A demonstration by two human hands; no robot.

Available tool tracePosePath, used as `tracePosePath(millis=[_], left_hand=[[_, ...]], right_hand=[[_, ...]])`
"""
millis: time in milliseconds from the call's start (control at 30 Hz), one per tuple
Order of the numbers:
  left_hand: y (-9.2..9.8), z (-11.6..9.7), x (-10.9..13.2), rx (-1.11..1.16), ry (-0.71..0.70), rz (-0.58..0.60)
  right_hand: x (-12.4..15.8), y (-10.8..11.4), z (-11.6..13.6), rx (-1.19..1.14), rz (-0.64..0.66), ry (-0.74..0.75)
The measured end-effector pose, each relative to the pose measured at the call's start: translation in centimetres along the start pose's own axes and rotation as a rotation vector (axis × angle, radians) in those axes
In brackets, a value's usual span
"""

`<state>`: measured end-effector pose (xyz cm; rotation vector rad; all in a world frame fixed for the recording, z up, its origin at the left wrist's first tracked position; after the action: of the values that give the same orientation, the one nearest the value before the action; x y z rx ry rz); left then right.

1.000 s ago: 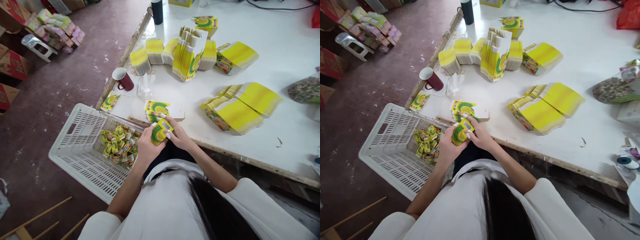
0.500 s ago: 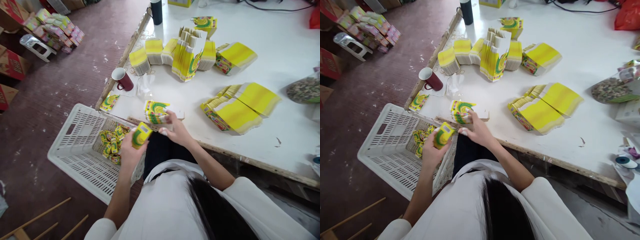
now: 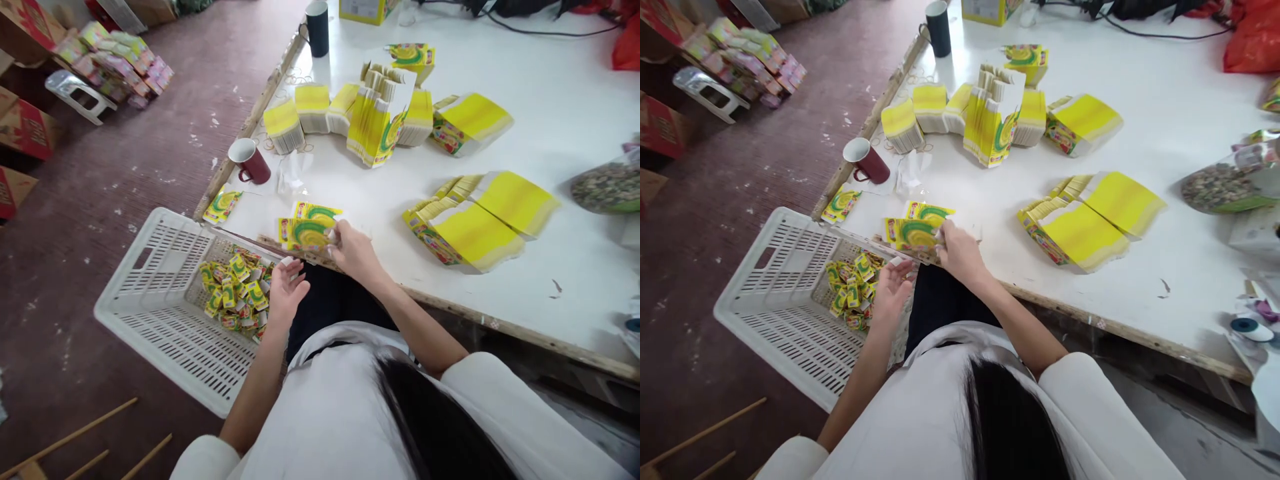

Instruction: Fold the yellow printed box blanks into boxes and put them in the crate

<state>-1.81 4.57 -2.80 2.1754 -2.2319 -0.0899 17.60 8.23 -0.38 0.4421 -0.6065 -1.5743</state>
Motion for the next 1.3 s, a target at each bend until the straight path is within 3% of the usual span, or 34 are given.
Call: tracePosePath(millis=[133, 200, 333, 600, 767, 933, 1067, 1300], left_hand=[[-2.0, -2.3, -0.9, 0.236, -0.081, -0.072], [-2.2, -3.4, -1.4, 0.247, -0.101, -0.150], [-2.0, -3.8, -2.1, 0.241, -0.077, -0.307], [-3.1, -2.3, -1.0, 0.237, -0.025, -0.170], [-3.0, -2.0, -0.4, 0.243, -0.051, -0.345], [-2.7, -2.2, -0.7, 0.352, -0.046, -0.266], [-2.6, -1.7, -0.7, 0.355, 0.026, -0.290], [-2.7, -1.8, -0.7, 0.399, -0.014, -0.336]], right_hand=[[3.5, -2.7, 1.2, -0.441, 0.374, 0.017], [4.8, -3.6, 2.0, -0.637, 0.450, 0.021], [5.8, -4.3, 3.0, -0.729, 0.438, 0.012], [4.2, -3.0, 2.1, -0.878, 0.407, -0.009], [4.3, -3.3, 2.4, -0.947, 0.412, -0.039], [3.8, -2.7, 1.8, -1.078, 0.408, -0.098], [3.3, -2.2, 1.4, -1.207, 0.437, -0.168], [3.5, -2.9, 1.4, -1.267, 0.410, -0.237]])
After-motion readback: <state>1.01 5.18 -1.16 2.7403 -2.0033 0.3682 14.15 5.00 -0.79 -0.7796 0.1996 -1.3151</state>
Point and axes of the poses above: each hand's wrist, its own x-axis away from the middle knuckle, its own y-axis out of the back of the hand, z = x × y, the point moved 4 cm from there along -x, towards the middle knuckle, and after that the axes turned 7 degrees about -y, right-handed, at the moved point
